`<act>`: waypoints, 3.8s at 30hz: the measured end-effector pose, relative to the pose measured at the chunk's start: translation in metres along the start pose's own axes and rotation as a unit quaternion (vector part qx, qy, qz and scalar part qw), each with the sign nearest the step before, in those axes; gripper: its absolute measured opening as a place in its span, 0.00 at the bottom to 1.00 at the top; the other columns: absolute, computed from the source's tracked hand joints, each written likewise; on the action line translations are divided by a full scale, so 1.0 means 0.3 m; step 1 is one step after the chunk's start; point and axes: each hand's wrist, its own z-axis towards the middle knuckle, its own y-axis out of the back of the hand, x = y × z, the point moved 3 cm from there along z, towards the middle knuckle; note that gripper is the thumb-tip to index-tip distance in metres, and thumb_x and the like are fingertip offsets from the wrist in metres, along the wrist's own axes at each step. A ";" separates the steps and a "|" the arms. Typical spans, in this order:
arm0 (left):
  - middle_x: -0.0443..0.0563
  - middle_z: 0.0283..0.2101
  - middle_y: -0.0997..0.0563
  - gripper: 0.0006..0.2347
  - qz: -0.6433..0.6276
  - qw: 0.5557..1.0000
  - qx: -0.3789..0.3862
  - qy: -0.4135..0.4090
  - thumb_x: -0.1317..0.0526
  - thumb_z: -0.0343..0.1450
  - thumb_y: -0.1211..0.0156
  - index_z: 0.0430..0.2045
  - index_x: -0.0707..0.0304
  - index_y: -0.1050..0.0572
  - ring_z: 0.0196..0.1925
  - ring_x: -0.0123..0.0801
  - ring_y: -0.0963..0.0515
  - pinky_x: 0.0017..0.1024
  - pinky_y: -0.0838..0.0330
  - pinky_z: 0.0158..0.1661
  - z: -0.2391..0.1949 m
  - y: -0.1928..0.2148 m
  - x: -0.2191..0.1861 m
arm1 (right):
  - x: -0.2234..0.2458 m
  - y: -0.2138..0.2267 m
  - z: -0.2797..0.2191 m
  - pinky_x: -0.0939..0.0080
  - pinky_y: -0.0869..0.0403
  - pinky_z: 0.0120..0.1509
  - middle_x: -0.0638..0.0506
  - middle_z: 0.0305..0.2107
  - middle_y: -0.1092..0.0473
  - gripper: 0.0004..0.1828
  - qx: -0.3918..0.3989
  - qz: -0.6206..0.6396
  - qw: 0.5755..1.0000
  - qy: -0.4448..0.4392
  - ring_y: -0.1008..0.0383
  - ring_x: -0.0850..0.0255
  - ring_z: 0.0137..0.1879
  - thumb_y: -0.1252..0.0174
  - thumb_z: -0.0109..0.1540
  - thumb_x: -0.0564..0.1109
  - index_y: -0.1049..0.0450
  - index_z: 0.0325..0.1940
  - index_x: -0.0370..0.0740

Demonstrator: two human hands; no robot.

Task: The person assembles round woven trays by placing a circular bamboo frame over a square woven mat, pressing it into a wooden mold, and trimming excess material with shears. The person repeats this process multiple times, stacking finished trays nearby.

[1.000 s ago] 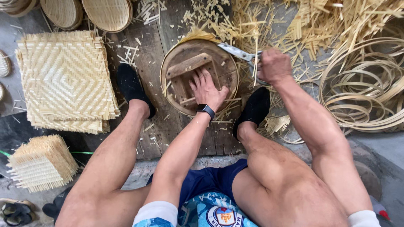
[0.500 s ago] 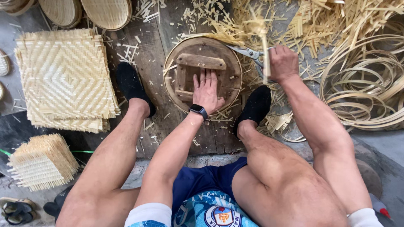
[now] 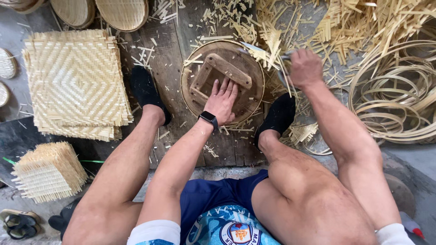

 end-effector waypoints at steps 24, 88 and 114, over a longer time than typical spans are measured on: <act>0.61 0.76 0.45 0.38 0.091 0.982 0.038 -0.160 0.60 0.61 0.36 0.69 0.68 0.42 0.79 0.45 0.52 0.50 0.61 0.74 -0.053 0.014 0.109 | 0.029 -0.053 0.077 0.52 0.24 0.41 0.49 0.28 0.30 0.13 0.229 0.140 0.960 -0.084 0.27 0.56 0.32 0.40 0.66 0.52 0.24 0.39 0.40; 0.59 0.33 0.17 0.11 -0.771 0.415 -0.218 0.432 0.69 0.66 0.28 0.37 0.75 0.24 0.31 0.40 0.15 0.39 0.14 0.34 -0.251 -0.478 0.364 | 0.270 -0.073 -0.228 0.58 0.16 0.36 0.47 0.32 0.26 0.08 0.129 0.694 0.549 -0.449 0.21 0.57 0.33 0.36 0.64 0.36 0.29 0.41 0.30; 0.48 0.36 0.19 0.16 -0.513 0.714 -0.301 0.369 0.61 0.67 0.27 0.41 0.70 0.26 0.35 0.27 0.20 0.26 0.23 0.36 -0.345 0.025 0.123 | 0.369 0.383 0.098 0.55 0.23 0.59 0.44 0.48 0.29 0.36 0.078 0.516 0.824 -0.219 0.26 0.56 0.53 0.26 0.56 0.51 0.32 0.64 0.40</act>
